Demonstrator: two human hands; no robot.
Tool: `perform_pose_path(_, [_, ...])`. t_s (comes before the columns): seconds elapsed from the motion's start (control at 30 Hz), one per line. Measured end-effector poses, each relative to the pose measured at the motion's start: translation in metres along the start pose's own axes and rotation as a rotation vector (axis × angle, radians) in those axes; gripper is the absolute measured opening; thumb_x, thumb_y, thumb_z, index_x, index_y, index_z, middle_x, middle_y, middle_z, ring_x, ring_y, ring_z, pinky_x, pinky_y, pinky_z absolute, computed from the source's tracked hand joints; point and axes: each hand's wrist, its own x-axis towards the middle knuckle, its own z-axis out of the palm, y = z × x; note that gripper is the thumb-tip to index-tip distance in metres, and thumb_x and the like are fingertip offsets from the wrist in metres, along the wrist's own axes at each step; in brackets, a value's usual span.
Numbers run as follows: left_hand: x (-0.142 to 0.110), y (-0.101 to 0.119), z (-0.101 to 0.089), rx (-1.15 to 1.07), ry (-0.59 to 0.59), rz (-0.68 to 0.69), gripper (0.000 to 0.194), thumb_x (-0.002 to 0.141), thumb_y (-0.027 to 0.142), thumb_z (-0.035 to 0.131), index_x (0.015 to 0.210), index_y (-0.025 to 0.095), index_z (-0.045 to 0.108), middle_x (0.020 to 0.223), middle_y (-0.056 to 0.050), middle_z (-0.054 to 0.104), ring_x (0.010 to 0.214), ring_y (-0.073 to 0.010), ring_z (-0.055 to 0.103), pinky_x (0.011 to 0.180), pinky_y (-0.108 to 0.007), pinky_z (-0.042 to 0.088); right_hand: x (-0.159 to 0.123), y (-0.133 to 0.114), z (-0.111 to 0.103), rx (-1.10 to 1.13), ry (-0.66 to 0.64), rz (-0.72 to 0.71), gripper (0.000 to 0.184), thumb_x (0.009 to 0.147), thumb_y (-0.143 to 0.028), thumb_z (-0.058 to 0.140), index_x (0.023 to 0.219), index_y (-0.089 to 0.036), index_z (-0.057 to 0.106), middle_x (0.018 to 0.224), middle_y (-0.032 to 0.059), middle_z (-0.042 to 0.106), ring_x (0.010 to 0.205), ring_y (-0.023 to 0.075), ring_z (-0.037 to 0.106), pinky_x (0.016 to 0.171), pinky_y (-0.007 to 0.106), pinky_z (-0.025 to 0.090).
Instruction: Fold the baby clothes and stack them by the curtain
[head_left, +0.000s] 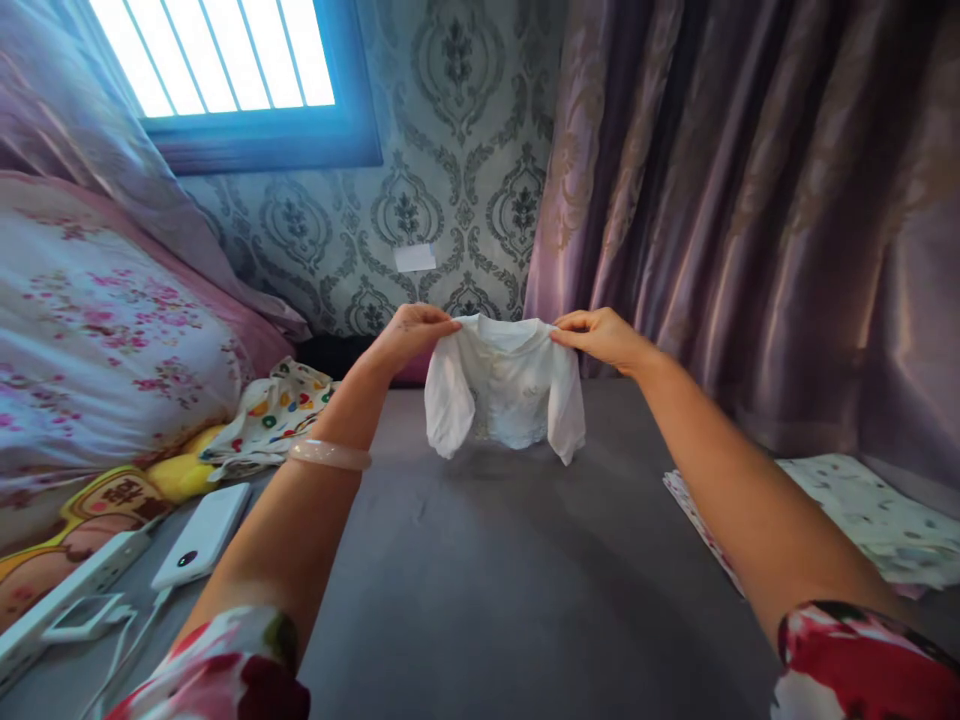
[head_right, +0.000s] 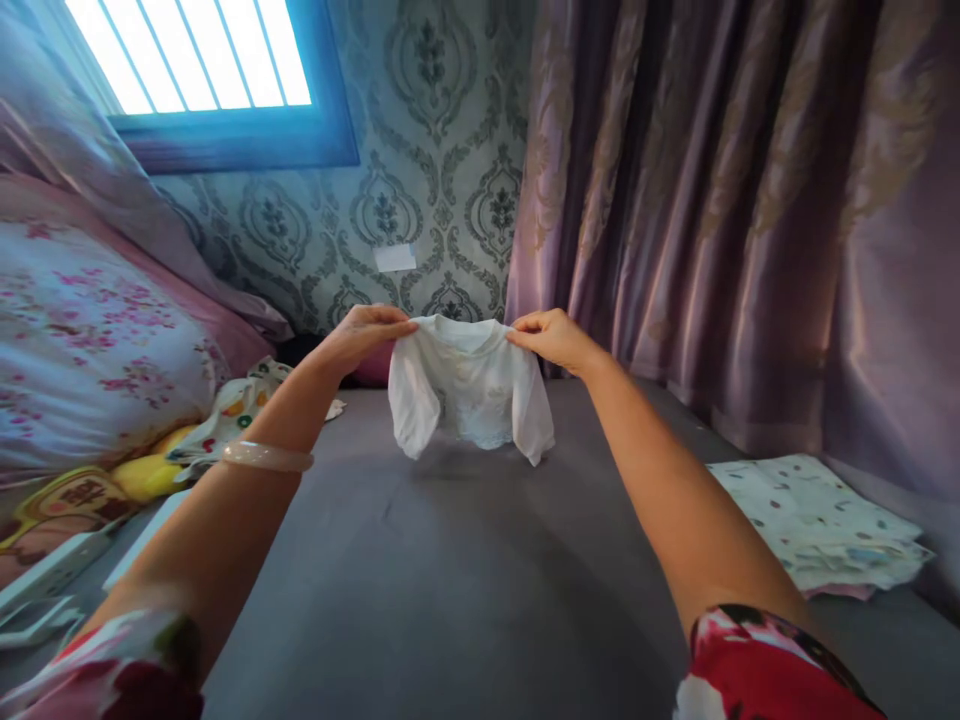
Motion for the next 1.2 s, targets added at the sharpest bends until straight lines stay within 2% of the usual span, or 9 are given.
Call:
perform_pose_path(0.1, [-0.006,0.001,-0.006,-0.330,-0.218,-0.088,0.042,0.066,0.052,0.076,0.084,0.014,0.075,0.078,-0.007,0.068,0.076,-0.0198,0.062,0.072,-0.033,0.049,-0.006,-0.007,-0.010,0.214,-0.205,0.085,0.042,0.065,-0.057,0.076,0.086,-0.021,0.077,0.082,0.0047,0.072,0.084,0.0204,0.065,0.082,0.036,0.050])
perform_pose_path(0.2, [-0.002,-0.003,0.003,-0.200,-0.119,-0.164,0.034,0.061,0.046,0.078,0.072,0.014,0.074,0.063,-0.002,0.063,0.063,-0.0139,0.057,0.060,-0.026,0.044,-0.003,-0.005,-0.006,0.152,-0.079,0.129,0.039,0.059,-0.054,0.080,0.074,-0.018,0.075,0.072,0.0029,0.071,0.077,0.0195,0.064,0.078,0.034,0.050])
perform_pose_path(0.3, [0.001,-0.002,0.013,-0.026,-0.013,-0.119,0.028,0.057,0.040,0.079,0.058,0.015,0.070,0.053,0.002,0.056,0.060,-0.0122,0.053,0.055,-0.023,0.040,-0.002,-0.005,0.001,0.108,-0.011,0.109,0.034,0.059,-0.051,0.081,0.067,-0.019,0.074,0.067,0.0006,0.069,0.076,0.0195,0.064,0.076,0.032,0.050])
perform_pose_path(0.47, [-0.011,0.014,0.013,-0.446,-0.209,-0.049,0.032,0.064,0.044,0.077,0.077,0.015,0.074,0.084,-0.008,0.071,0.077,-0.0182,0.064,0.068,-0.030,0.048,-0.013,-0.014,-0.002,0.322,-0.168,0.132,0.034,0.062,-0.050,0.081,0.080,-0.021,0.077,0.073,0.0035,0.072,0.078,0.0193,0.066,0.078,0.036,0.053])
perform_pose_path(0.63, [-0.012,0.013,0.016,-0.289,-0.042,-0.101,0.028,0.059,0.041,0.081,0.066,0.015,0.072,0.066,-0.004,0.066,0.067,-0.0160,0.061,0.063,-0.028,0.046,-0.010,-0.011,0.000,0.238,-0.006,0.150,0.029,0.059,-0.044,0.084,0.071,-0.019,0.076,0.070,0.0031,0.071,0.077,0.0187,0.065,0.081,0.035,0.052])
perform_pose_path(0.77, [-0.008,0.008,0.017,-0.409,-0.129,-0.072,0.032,0.063,0.044,0.079,0.079,0.017,0.076,0.079,-0.006,0.072,0.080,-0.0181,0.064,0.072,-0.029,0.048,-0.009,-0.008,0.000,0.392,-0.129,0.143,0.035,0.061,-0.049,0.082,0.079,-0.019,0.076,0.079,0.0047,0.073,0.080,0.0192,0.066,0.081,0.035,0.053])
perform_pose_path(0.9, [-0.008,0.002,0.017,-0.320,-0.027,-0.185,0.030,0.055,0.041,0.084,0.066,0.016,0.073,0.066,-0.005,0.069,0.071,-0.0183,0.063,0.067,-0.030,0.047,-0.009,-0.009,-0.002,0.323,0.008,0.193,0.032,0.058,-0.046,0.084,0.071,-0.018,0.074,0.072,0.0034,0.072,0.077,0.0194,0.066,0.079,0.035,0.052])
perform_pose_path(1.03, [-0.008,-0.001,0.020,-0.437,-0.132,-0.159,0.035,0.058,0.043,0.083,0.080,0.016,0.076,0.082,-0.007,0.073,0.077,-0.0183,0.064,0.070,-0.030,0.048,-0.008,-0.009,0.000,0.353,-0.103,0.158,0.038,0.058,-0.050,0.083,0.077,-0.018,0.076,0.080,0.0049,0.074,0.083,0.0193,0.066,0.083,0.034,0.052])
perform_pose_path(1.2, [-0.004,-0.008,0.025,-0.303,0.171,-0.219,0.032,0.055,0.042,0.082,0.068,0.015,0.072,0.063,-0.002,0.066,0.060,-0.0136,0.056,0.057,-0.026,0.043,-0.002,0.002,0.008,0.280,0.152,0.142,0.038,0.057,-0.051,0.083,0.074,-0.018,0.074,0.077,0.0034,0.073,0.076,0.0174,0.064,0.077,0.031,0.051])
